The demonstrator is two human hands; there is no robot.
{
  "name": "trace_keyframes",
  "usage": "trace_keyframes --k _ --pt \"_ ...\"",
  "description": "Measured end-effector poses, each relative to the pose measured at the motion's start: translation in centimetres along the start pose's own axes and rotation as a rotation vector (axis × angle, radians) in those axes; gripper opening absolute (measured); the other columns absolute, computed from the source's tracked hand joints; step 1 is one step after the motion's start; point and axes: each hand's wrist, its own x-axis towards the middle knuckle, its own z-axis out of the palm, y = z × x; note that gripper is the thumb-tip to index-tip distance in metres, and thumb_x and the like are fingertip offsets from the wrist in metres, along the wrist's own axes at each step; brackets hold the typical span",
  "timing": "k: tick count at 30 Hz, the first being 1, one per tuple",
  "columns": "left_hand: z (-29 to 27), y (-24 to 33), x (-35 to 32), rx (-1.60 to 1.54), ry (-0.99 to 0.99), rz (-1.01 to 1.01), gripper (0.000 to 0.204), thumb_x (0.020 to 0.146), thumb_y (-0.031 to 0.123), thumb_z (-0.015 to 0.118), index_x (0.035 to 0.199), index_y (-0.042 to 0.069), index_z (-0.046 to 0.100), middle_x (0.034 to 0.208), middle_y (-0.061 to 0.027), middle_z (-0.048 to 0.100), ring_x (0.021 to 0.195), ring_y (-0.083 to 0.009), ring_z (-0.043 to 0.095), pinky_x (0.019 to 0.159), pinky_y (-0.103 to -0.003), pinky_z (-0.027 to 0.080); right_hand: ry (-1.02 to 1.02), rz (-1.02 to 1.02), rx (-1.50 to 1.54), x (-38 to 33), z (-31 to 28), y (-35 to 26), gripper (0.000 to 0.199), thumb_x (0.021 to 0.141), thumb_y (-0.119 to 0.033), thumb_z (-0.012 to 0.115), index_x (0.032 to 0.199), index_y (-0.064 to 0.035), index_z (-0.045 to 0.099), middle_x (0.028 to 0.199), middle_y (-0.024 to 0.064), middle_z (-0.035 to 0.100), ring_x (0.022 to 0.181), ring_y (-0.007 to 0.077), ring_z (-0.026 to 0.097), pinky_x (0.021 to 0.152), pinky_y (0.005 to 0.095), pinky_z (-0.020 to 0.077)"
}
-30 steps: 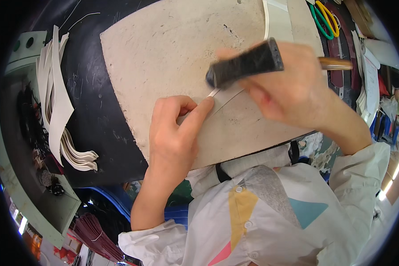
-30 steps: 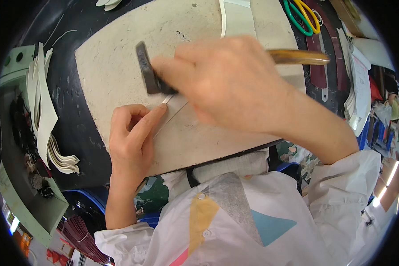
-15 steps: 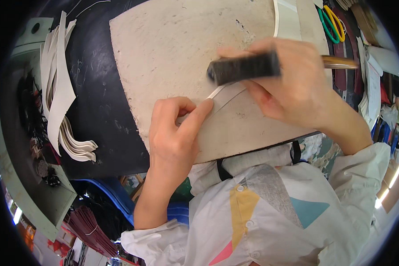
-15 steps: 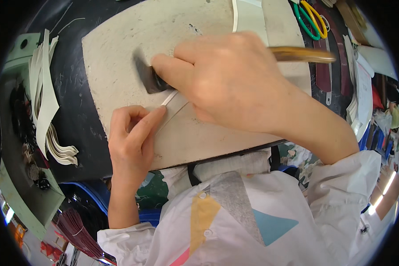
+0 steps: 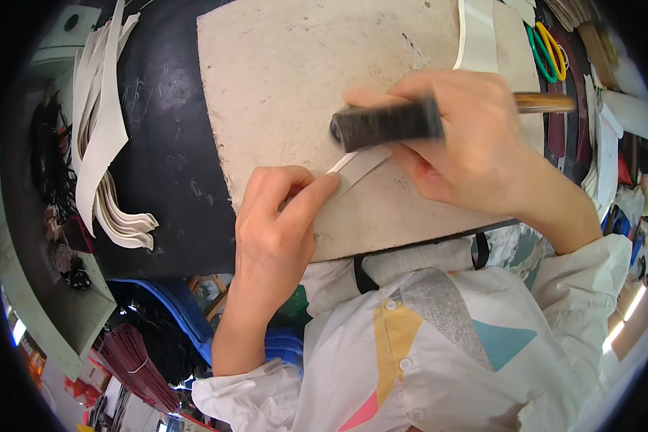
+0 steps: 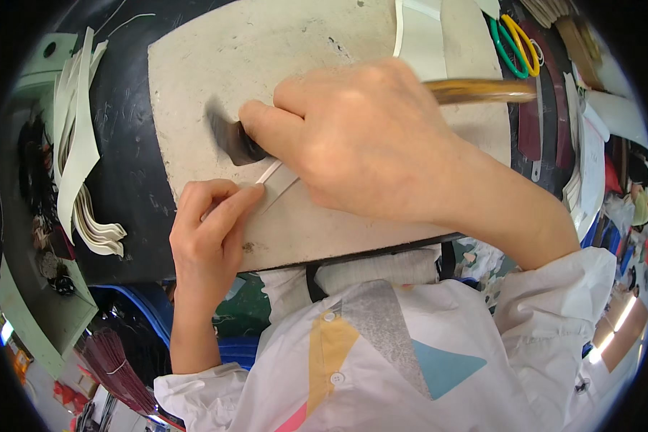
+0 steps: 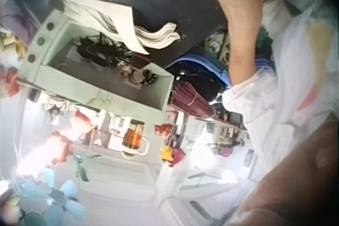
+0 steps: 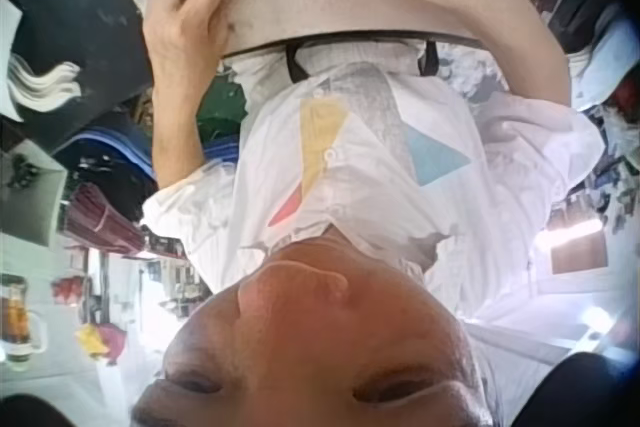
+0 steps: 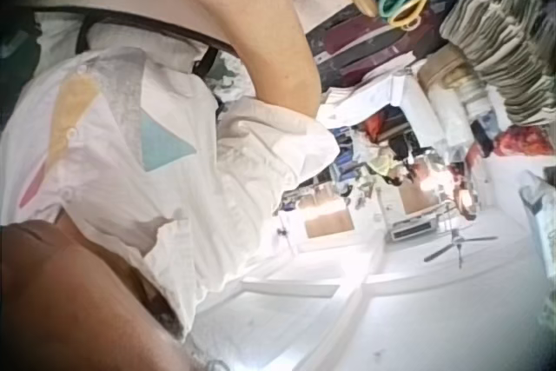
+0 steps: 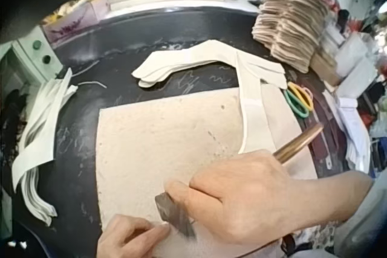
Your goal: Hammering and aligning white leather or synthetic shoe upper components on a workbench.
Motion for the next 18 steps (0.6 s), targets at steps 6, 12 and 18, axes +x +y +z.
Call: trace_keyframes --k 6,12,18 --pt "-0.5 0.3 -0.8 0.054 -0.011 -0.018 0.042 0.060 -0.012 0.064 0.099 0.001 0.071 0.085 -0.0095 0.060 0.079 -0.0266 0.060 0.066 -0.036 0.051 -0.031 -0.054 0.112 0.3 0.2 -1.0 0.051 0.065 -0.016 0.077 0.114 -0.0038 0.070 0.077 0.0087 0.064 0.065 0.0258 0.064 0.056 0.0360 0.0487" --pt "-0.6 -0.2 -1.0 0.058 0.005 0.014 0.042 0.059 -0.011 0.064 0.099 0.002 0.070 0.087 -0.0079 0.059 0.080 -0.0256 0.059 0.066 -0.036 0.052 -0.021 -0.089 0.157 1.0 0.2 -1.2 0.052 0.060 -0.013 0.081 0.111 -0.0030 0.071 0.075 0.0086 0.062 0.062 0.0244 0.062 0.053 0.0355 0.0475" --pt "-1.1 0.5 -2.0 0.100 0.007 -0.048 0.035 0.063 -0.004 0.066 0.098 -0.003 0.069 0.096 -0.0106 0.063 0.084 -0.0277 0.062 0.067 -0.036 0.052 0.014 -0.113 0.129 2.2 0.2 -1.9 0.051 0.063 -0.014 0.082 0.113 -0.0056 0.071 0.074 0.0062 0.061 0.060 0.0238 0.061 0.053 0.0346 0.0478"
